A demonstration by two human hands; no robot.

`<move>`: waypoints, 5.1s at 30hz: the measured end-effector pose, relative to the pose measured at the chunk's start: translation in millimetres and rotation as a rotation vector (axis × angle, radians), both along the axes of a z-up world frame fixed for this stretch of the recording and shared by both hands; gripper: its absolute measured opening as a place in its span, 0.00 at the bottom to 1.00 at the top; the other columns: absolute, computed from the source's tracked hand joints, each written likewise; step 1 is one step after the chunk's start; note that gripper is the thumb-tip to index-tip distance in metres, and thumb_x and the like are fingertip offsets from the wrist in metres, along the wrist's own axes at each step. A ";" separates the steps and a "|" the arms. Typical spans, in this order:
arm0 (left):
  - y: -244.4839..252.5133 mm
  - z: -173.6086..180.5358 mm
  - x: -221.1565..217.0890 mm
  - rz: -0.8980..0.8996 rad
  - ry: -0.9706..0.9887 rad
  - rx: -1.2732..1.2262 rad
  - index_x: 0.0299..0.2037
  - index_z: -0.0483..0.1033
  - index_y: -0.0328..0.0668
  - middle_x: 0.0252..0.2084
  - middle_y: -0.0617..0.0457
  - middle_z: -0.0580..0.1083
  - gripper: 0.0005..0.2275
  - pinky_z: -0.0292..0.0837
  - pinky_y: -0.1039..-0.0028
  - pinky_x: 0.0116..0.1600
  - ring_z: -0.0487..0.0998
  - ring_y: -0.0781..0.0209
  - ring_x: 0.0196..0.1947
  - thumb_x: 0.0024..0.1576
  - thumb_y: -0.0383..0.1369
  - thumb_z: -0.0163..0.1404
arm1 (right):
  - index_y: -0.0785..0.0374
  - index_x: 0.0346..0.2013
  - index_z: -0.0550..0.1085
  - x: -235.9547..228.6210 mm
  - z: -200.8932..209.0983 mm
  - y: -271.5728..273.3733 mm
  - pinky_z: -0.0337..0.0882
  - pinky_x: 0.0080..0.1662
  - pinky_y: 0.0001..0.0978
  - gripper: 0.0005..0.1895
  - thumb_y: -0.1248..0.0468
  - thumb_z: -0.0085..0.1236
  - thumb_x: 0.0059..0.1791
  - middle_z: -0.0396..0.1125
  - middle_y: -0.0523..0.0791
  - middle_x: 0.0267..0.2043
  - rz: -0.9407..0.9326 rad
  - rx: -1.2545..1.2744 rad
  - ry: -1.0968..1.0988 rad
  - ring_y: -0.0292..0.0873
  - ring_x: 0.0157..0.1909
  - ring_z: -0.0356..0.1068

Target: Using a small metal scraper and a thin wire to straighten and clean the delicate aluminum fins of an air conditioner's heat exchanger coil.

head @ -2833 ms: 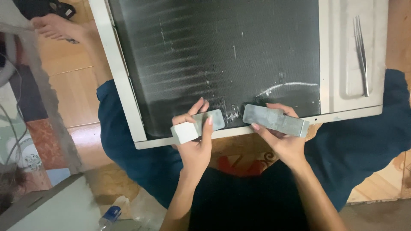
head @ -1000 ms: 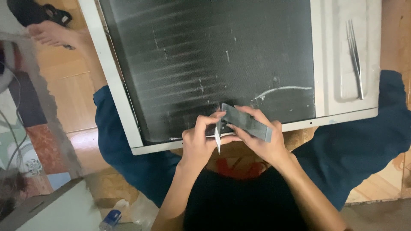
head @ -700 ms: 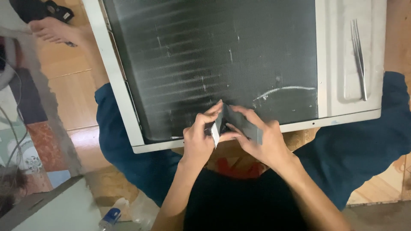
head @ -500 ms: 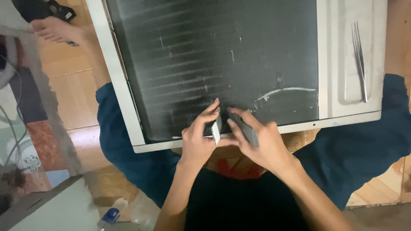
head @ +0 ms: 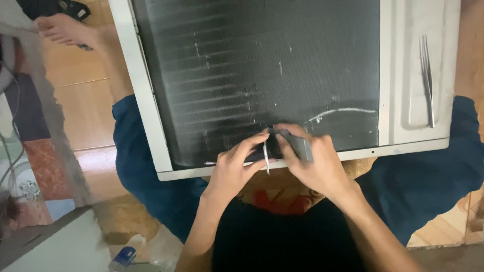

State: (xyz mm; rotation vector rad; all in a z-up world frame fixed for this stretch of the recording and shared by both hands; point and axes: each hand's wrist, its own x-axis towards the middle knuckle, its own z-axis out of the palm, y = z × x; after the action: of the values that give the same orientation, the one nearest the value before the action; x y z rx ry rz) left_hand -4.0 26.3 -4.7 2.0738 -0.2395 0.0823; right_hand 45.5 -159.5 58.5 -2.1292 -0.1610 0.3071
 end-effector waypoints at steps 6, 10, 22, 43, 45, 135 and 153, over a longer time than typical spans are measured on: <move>-1.3 3.0 0.4 -0.004 0.067 -0.033 0.58 0.74 0.45 0.56 0.47 0.79 0.22 0.82 0.62 0.49 0.81 0.44 0.50 0.52 0.29 0.63 | 0.63 0.44 0.82 -0.5 4.2 -3.8 0.75 0.29 0.38 0.12 0.68 0.54 0.50 0.76 0.57 0.23 0.011 0.059 0.012 0.49 0.26 0.79; -3.5 9.8 2.0 0.007 0.105 -0.071 0.57 0.74 0.43 0.55 0.40 0.78 0.21 0.82 0.58 0.48 0.81 0.37 0.48 0.53 0.27 0.62 | 0.64 0.45 0.82 -0.1 -6.4 -8.4 0.77 0.33 0.36 0.14 0.72 0.53 0.48 0.76 0.59 0.24 0.040 0.200 0.020 0.49 0.30 0.80; -7.0 15.1 3.7 0.002 0.166 -0.046 0.56 0.72 0.40 0.52 0.35 0.79 0.20 0.82 0.56 0.46 0.80 0.31 0.45 0.54 0.25 0.62 | 0.74 0.47 0.78 3.0 -47.2 -21.5 0.82 0.38 0.42 0.12 0.72 0.54 0.51 0.76 0.62 0.28 -0.039 0.575 0.156 0.49 0.29 0.80; -4.7 -7.3 2.7 -0.055 0.036 0.009 0.59 0.73 0.40 0.61 0.39 0.75 0.22 0.82 0.60 0.49 0.79 0.39 0.53 0.54 0.25 0.62 | 0.64 0.42 0.83 -26.8 -37.4 -31.7 0.76 0.43 0.40 0.09 0.68 0.59 0.50 0.78 0.55 0.31 -0.201 0.282 -0.053 0.43 0.36 0.77; -2.7 -5.4 4.5 -0.071 0.027 0.049 0.60 0.72 0.41 0.61 0.41 0.75 0.22 0.81 0.59 0.51 0.79 0.40 0.54 0.54 0.25 0.62 | 0.64 0.41 0.83 -28.9 -36.8 -32.0 0.76 0.42 0.40 0.09 0.68 0.59 0.50 0.78 0.55 0.30 -0.211 0.276 -0.063 0.42 0.36 0.76; -8.7 -22.4 -20.5 0.147 -0.462 -0.126 0.43 0.82 0.32 0.44 0.35 0.81 0.10 0.85 0.56 0.48 0.85 0.39 0.41 0.55 0.14 0.53 | 0.75 0.37 0.80 -65.0 -92.5 -1.8 0.80 0.35 0.39 0.07 0.78 0.62 0.44 0.77 0.53 0.32 -0.110 -0.028 -0.960 0.52 0.29 0.78; 12.1 -52.3 -16.1 0.161 -0.548 -0.172 0.43 0.80 0.29 0.51 0.28 0.78 0.08 0.83 0.53 0.51 0.81 0.33 0.51 0.55 0.17 0.56 | 0.69 0.51 0.82 -20.3 -107.0 -74.7 0.74 0.40 0.42 0.19 0.66 0.70 0.46 0.76 0.53 0.35 -0.160 -0.244 -1.071 0.50 0.32 0.75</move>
State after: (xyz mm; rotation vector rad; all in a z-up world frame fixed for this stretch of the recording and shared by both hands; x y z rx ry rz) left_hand -20.1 38.4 -57.0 1.8592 -0.3821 0.7480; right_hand 25.2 -234.2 -48.5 -2.3169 -0.5786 -0.9771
